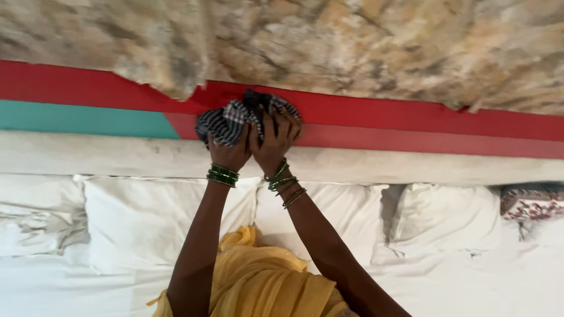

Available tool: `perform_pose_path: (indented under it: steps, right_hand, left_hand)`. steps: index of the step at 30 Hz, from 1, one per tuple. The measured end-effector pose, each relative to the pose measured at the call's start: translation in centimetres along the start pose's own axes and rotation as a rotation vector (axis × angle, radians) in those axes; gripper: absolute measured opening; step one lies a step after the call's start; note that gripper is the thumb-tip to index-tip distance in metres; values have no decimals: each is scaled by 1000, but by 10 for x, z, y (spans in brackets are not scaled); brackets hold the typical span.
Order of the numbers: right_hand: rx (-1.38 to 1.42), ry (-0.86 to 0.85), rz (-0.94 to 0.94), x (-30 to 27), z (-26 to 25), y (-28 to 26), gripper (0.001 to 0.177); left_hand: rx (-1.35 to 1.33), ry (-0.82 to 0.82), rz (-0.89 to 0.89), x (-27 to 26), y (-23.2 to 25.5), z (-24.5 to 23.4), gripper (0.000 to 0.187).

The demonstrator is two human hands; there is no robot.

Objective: The person wipes a textured wall surface using a checkered cloth. They move the cloth back and forth along the wall, focusing on the area where a red painted stripe meets a teal stripe. The person continues this repetitive wiping motion along the length of the wall.

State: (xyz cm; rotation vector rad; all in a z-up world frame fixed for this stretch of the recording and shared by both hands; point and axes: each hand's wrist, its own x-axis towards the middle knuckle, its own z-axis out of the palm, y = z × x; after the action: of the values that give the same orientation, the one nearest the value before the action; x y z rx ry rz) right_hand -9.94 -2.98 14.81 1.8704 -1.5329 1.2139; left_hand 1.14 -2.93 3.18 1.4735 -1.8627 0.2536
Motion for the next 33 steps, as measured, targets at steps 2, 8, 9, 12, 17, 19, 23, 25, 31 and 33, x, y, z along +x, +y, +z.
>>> perform_pose_path:
  steps: [2, 8, 9, 12, 17, 19, 23, 25, 31, 33]
  right_hand:
    - [40, -20, -38, -5, 15, -28, 38]
    - [117, 24, -174, -21, 64, -78, 38]
    - [126, 49, -188, -23, 71, -83, 38]
    - [55, 124, -212, -26, 82, -89, 46]
    - [-56, 229, -250, -30, 94, -90, 47]
    - [-94, 263, -271, -29, 97, -87, 50]
    - [-139, 280, -262, -31, 100, -85, 52]
    - [-146, 330, -271, -30, 107, -86, 52]
    - [-138, 338, -219, -28, 108, -91, 59]
    - [-138, 319, -222, -28, 105, -91, 54]
  left_hand:
    - [-11, 73, -24, -3, -30, -10, 49]
    - [9, 178, -9, -15, -118, -29, 48]
    - [25, 190, 5, -14, -131, -30, 48]
    - [30, 250, 108, -7, -173, -35, 54]
    - [-78, 263, 266, -1, -194, -35, 56]
    - [-243, 109, 240, 4, -187, -29, 56]
    - [-475, -67, 258, -9, -181, 0, 49]
    - [-507, -91, 268, -29, -181, 20, 48]
    - [-519, -161, 269, -97, -199, 89, 48]
    - [-519, -184, 253, -111, -203, 101, 48]
